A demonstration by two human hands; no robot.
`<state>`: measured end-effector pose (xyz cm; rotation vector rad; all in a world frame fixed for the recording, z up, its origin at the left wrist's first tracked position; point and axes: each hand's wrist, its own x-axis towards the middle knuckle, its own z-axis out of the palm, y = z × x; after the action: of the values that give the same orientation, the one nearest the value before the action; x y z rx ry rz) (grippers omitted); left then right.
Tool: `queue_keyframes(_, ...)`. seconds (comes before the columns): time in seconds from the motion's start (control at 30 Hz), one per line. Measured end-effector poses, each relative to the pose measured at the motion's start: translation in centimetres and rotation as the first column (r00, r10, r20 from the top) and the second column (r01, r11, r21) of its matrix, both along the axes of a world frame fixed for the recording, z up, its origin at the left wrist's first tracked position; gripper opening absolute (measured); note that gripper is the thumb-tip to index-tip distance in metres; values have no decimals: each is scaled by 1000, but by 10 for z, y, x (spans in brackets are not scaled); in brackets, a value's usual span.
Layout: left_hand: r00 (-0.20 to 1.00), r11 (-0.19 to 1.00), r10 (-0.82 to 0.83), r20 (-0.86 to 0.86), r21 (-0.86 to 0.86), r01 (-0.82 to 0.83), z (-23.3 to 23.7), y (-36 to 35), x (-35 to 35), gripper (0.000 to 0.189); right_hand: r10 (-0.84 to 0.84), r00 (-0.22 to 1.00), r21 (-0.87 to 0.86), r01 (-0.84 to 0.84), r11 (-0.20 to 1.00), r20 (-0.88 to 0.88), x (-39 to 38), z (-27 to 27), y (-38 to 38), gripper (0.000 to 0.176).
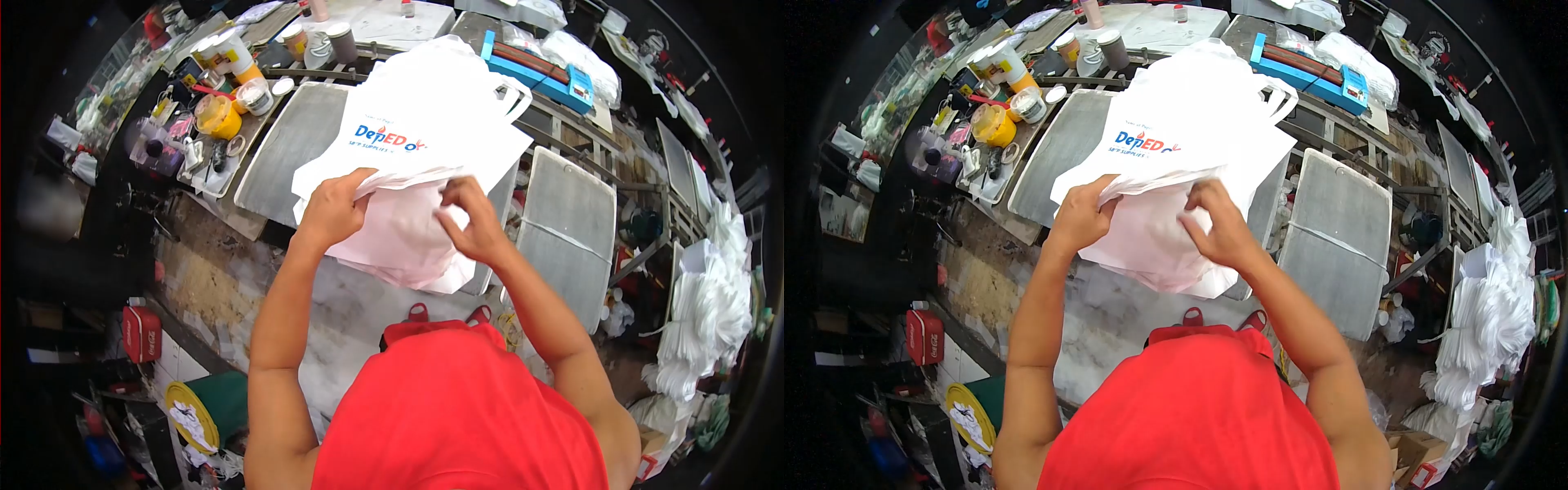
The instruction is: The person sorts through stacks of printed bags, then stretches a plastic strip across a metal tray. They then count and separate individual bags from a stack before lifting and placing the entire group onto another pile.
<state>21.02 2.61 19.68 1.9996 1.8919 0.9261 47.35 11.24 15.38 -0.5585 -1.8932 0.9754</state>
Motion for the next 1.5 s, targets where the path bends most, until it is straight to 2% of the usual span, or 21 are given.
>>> queue_keyframes(0.07, 999, 996, -30, 28, 83, 28, 1, 3, -2, 32, 168, 861, 158, -273, 949, 480, 25, 3, -11, 44)
queue_keyframes(0.1, 999, 998, -25, 39, 59, 22, 4, 3, -2, 31, 199, 787, 31, -267, 963, 584, 30, 0, -18, 60)
queue_keyframes(0.2, 999, 1000, -15, 49, 16, 14, 4, 6, -4, 30, 164, 722, 20, -238, 971, 672, 31, -3, -19, 59)
queue_keyframes(0.43, 998, 1000, -17, 59, -6, 18, 8, 10, -6, 30, 189, 678, 85, -349, 933, 711, 27, -14, -11, 30)
queue_keyframes(0.53, 994, 997, -68, 83, -31, 71, 11, 10, -8, 34, 147, 750, 117, -287, 951, 645, 21, -6, -7, 16)
queue_keyframes(0.6, 990, 995, -84, 111, -46, 90, 15, 4, -2, 37, 20, 891, 107, -76, 991, 453, 9, 4, 0, 7)
queue_keyframes(0.67, 985, 992, -101, 139, -58, 109, 18, -1, 5, 40, -75, 981, 210, 36, 977, 181, -6, 23, 4, 7)
queue_keyframes(0.77, 998, 998, -55, -6, -31, 55, 4, 4, 3, 38, -97, 964, 258, 32, 966, 247, -4, 31, 5, 15)
queue_keyframes(0.83, 999, 999, -39, 11, -9, 39, 5, 5, -1, 35, -55, 995, 177, 39, 983, 84, 0, 17, -5, 26)
queue_keyframes(0.87, 999, 1000, -22, 29, 12, 22, 9, 5, -1, 32, 36, 970, 186, -83, 979, 242, 14, 10, -3, 41)
queue_keyframes(0.93, 1000, 1000, -17, 21, 12, 17, 9, 6, -2, 31, -66, 770, 380, -236, 894, 635, 31, -3, -7, 31)
queue_keyframes(1.07, 998, 998, -56, 34, 9, 56, 14, 4, 1, 32, 45, 690, 195, -266, 944, 722, 32, -9, 7, 17)
queue_keyframes(1.13, 997, 997, -75, 33, -14, 76, 14, 5, 3, 34, 142, 776, 47, -216, 975, 614, 24, 4, 16, 10)
queue_keyframes(1.2, 995, 995, -91, 35, -33, 92, 15, 4, 5, 36, 143, 828, 105, -236, 966, 542, 16, 10, 23, 9)
queue_keyframes(1.27, 997, 995, -72, 39, -61, 74, 17, 0, 12, 43, -28, 910, 133, -30, 991, 413, 6, 24, 21, 5)
queue_keyframes(1.33, 995, 995, -98, -23, 30, 99, 5, -1, 12, 45, -51, 935, 136, 3, 991, 351, 3, 21, 16, 11)
queue_keyframes(1.37, 998, 999, -44, -50, 1, 44, 2, 0, 12, 43, -15, 997, 25, 13, 1000, 79, -2, 18, 8, 22)
queue_keyframes(1.4, 997, 1000, 9, -80, -26, -12, 0, 1, 10, 41, -10, 979, -85, -7, 996, -204, -5, 15, 2, 32)
queue_keyframes(1.43, 999, 1000, -9, -51, 14, 9, 1, 3, 8, 39, 2, 1000, 74, -3, 997, 10, 8, 10, -1, 51)
queue_keyframes(1.47, 999, 1000, -8, -51, 15, 9, 2, 3, 7, 39, -4, 976, 276, -57, 960, 217, 18, 6, -5, 48)
queue_keyframes(1.5, 999, 999, -9, -52, 33, 10, 4, 4, 8, 39, 6, 927, 311, -132, 941, 376, 23, -1, -17, 40)
